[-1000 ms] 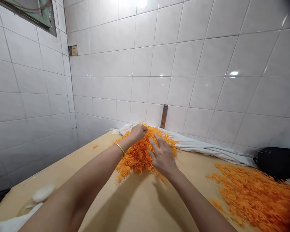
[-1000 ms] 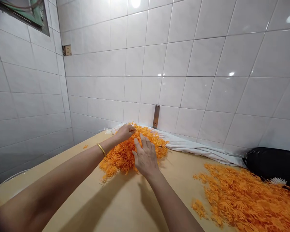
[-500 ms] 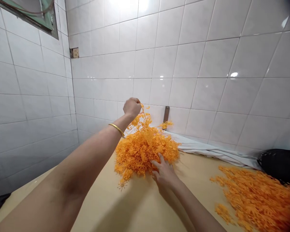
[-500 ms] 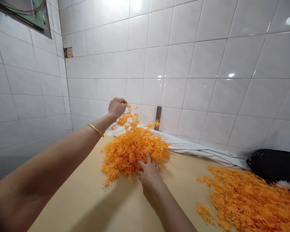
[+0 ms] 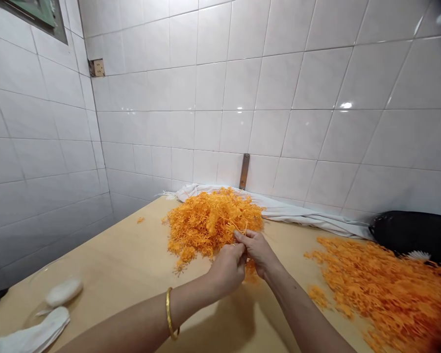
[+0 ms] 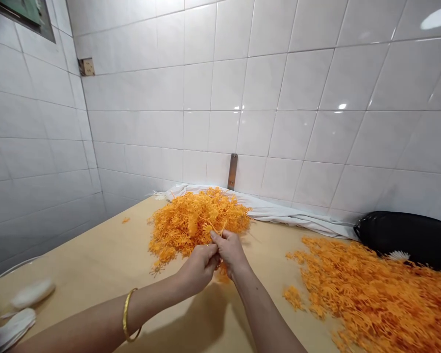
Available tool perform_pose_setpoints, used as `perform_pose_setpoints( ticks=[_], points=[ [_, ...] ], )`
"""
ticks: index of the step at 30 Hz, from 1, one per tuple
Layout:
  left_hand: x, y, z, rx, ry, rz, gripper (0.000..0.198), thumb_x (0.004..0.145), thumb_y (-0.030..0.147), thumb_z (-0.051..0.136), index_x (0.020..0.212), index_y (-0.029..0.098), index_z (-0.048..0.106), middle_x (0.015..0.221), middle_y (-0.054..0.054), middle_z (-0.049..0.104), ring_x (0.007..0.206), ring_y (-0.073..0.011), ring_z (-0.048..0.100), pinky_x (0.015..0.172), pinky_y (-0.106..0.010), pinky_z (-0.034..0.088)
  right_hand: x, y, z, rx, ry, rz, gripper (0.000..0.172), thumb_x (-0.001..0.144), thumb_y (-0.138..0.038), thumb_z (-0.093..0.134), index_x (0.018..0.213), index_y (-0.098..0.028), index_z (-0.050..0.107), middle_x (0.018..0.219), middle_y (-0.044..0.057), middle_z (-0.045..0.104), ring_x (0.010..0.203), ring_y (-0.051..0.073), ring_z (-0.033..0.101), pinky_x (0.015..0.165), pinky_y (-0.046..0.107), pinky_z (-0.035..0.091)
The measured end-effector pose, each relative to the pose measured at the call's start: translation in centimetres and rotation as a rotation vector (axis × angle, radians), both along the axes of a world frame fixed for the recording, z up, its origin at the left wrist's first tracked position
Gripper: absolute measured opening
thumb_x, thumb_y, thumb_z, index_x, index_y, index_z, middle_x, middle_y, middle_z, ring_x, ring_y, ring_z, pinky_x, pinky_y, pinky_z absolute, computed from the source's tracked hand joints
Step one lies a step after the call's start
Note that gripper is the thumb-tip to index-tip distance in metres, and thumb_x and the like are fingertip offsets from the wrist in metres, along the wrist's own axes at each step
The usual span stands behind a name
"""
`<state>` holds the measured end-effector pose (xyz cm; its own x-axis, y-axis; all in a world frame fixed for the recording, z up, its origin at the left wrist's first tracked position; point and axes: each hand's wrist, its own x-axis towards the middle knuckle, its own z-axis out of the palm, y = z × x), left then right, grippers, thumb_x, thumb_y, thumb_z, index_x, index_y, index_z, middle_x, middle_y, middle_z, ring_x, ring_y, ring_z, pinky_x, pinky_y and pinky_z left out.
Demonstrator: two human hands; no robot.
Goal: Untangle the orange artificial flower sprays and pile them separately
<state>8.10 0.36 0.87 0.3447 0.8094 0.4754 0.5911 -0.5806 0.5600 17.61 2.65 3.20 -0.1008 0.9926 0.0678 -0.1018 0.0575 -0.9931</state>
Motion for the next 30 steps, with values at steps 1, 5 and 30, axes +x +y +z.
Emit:
perform_pose_setpoints(
  ticks=[1,5,30],
  points=[
    [-0.4,-0.1,0.5,0.050,0.034,0.020,0.020,0.072,0.010,0.034,0.071,0.018,0.053,0.061,-0.003,0.054,0.054,-0.0119,0.047,0.052,-0.024,0.037,0.0,0.2,0.0,0.033,-0.010,-0.013,0.034,0.057,-0.044,0.061,0.054,-0.016,0.042,0.044,-0.006,0.040,0.041,0.006,0.034,0.041,0.020,0.026],
    [-3.6,1.4,2.6,0.395,0.075,0.159,0.033,0.075,0.020,0.039,0.107,0.017,0.047,0.099,-0.010,0.053,0.094,-0.0200,0.047,0.079,-0.032,0.037,0.6,0.1,0.4,0.149,-0.088,-0.105,0.034,0.062,-0.048,0.055,0.057,-0.016,0.046,0.039,-0.008,0.030,0.036,0.005,0.025,0.037,0.020,0.017],
    [-2.5,11.5,-2.4,0.194,0.397,0.515,0.028,0.080,0.025,0.033,0.092,0.021,0.058,0.114,-0.009,0.049,0.108,-0.0223,0.037,0.086,-0.037,0.025,10.7,-3.6,13.0,0.372,0.295,-0.300,0.015,0.073,-0.025,0.050,0.062,-0.016,0.051,0.034,-0.011,0.016,0.032,0.004,0.015,0.034,0.019,0.024]
  ],
)
